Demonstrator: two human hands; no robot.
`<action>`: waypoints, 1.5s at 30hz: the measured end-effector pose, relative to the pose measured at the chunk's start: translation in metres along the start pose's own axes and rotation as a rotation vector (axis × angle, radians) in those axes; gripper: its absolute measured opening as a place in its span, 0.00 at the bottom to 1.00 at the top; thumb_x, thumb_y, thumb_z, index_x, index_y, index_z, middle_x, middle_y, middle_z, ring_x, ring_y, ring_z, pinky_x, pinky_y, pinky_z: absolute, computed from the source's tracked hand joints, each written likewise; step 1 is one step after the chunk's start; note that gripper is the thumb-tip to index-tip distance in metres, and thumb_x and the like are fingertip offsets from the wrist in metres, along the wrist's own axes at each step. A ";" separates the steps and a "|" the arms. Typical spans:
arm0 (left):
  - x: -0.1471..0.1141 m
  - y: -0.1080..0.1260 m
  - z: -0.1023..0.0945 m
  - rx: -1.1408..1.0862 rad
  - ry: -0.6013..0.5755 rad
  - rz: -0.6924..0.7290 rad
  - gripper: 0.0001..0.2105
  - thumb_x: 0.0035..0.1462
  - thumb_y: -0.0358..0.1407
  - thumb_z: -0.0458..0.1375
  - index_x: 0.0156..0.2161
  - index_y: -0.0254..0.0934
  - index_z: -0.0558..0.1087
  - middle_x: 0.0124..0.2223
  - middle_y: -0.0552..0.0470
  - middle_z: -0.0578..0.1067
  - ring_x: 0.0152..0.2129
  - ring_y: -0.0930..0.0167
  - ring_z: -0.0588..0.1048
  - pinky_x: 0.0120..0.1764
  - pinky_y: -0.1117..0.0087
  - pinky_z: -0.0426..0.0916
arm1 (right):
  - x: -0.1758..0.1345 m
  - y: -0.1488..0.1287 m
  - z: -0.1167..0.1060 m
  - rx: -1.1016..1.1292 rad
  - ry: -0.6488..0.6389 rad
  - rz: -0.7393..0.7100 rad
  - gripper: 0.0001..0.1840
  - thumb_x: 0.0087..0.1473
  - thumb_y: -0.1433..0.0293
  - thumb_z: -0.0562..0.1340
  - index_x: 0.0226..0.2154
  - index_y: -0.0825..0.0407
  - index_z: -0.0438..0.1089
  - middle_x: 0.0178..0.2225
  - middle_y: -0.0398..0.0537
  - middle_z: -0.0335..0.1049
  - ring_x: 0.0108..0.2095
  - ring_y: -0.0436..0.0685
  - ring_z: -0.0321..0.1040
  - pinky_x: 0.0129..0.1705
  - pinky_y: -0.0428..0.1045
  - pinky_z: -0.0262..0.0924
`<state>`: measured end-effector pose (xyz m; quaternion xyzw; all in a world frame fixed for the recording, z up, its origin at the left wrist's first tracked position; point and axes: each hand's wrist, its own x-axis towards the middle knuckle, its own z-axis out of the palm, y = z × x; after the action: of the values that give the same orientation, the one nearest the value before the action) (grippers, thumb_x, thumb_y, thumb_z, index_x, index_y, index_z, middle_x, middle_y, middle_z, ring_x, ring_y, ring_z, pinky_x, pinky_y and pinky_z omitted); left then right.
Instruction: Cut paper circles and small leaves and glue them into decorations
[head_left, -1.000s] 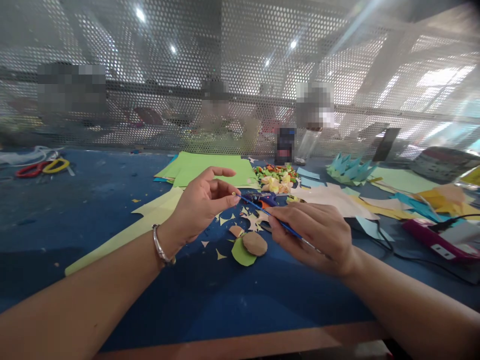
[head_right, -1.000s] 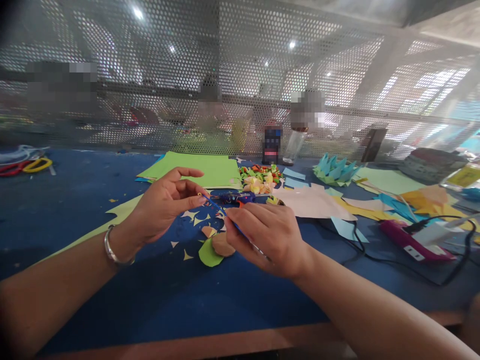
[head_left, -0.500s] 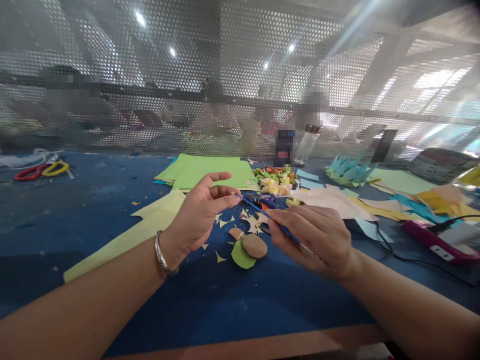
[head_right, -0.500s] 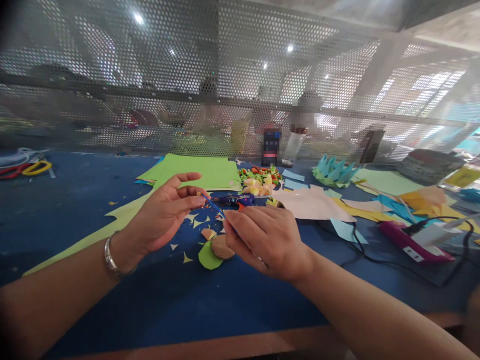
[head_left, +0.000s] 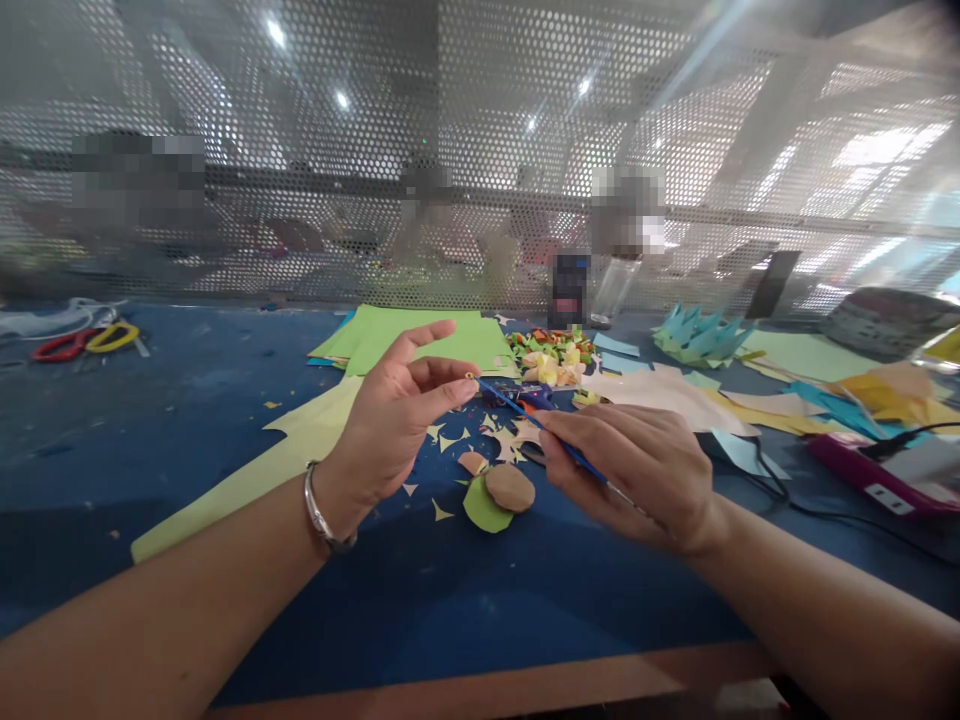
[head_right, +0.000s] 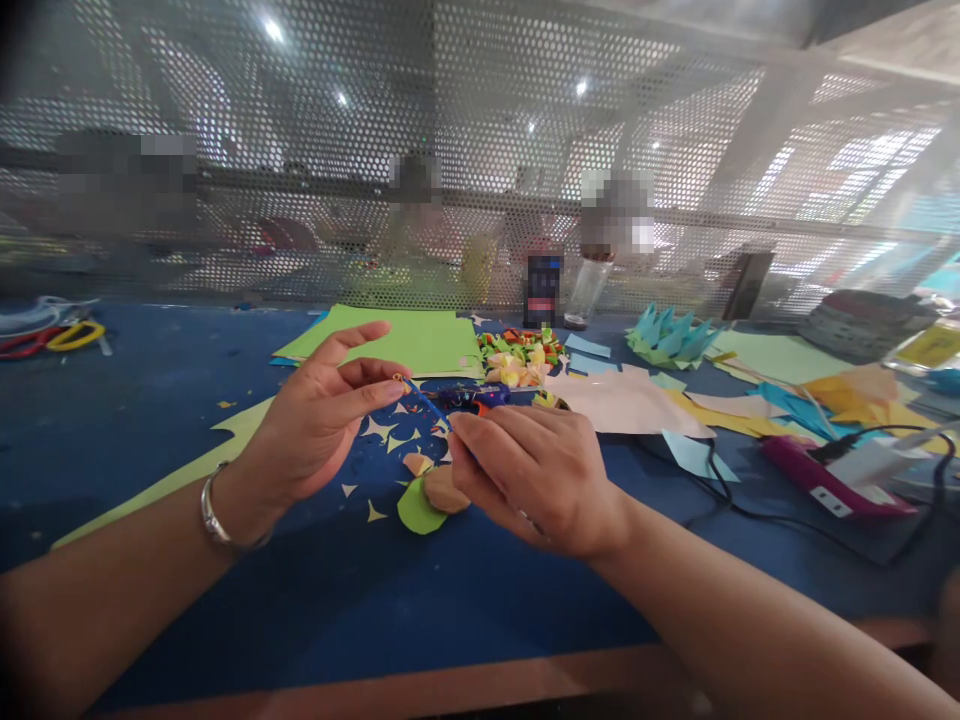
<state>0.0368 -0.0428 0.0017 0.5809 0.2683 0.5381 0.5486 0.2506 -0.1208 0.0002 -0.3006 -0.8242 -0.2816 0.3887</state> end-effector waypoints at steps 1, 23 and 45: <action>0.000 0.000 -0.001 0.000 -0.001 0.000 0.29 0.51 0.28 0.68 0.58 0.41 0.68 0.38 0.53 0.79 0.38 0.71 0.76 0.49 0.67 0.69 | 0.000 0.000 0.000 0.002 -0.001 -0.003 0.07 0.60 0.76 0.63 0.42 0.56 0.71 0.28 0.47 0.78 0.24 0.52 0.72 0.28 0.49 0.67; 0.002 -0.002 0.000 0.019 0.012 0.016 0.26 0.52 0.27 0.64 0.57 0.41 0.69 0.37 0.53 0.79 0.39 0.71 0.76 0.46 0.68 0.67 | -0.001 -0.002 -0.001 0.010 -0.005 -0.018 0.07 0.59 0.76 0.64 0.42 0.57 0.71 0.29 0.49 0.78 0.26 0.53 0.75 0.30 0.49 0.69; 0.003 -0.003 -0.002 0.029 0.087 -0.032 0.27 0.52 0.29 0.67 0.58 0.36 0.69 0.38 0.48 0.81 0.37 0.69 0.78 0.45 0.67 0.69 | -0.004 0.000 0.002 0.030 0.008 0.003 0.07 0.59 0.75 0.64 0.42 0.55 0.71 0.29 0.48 0.78 0.25 0.52 0.73 0.28 0.48 0.67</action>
<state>0.0370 -0.0385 0.0001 0.5607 0.3089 0.5500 0.5364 0.2517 -0.1206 -0.0035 -0.2947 -0.8263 -0.2700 0.3968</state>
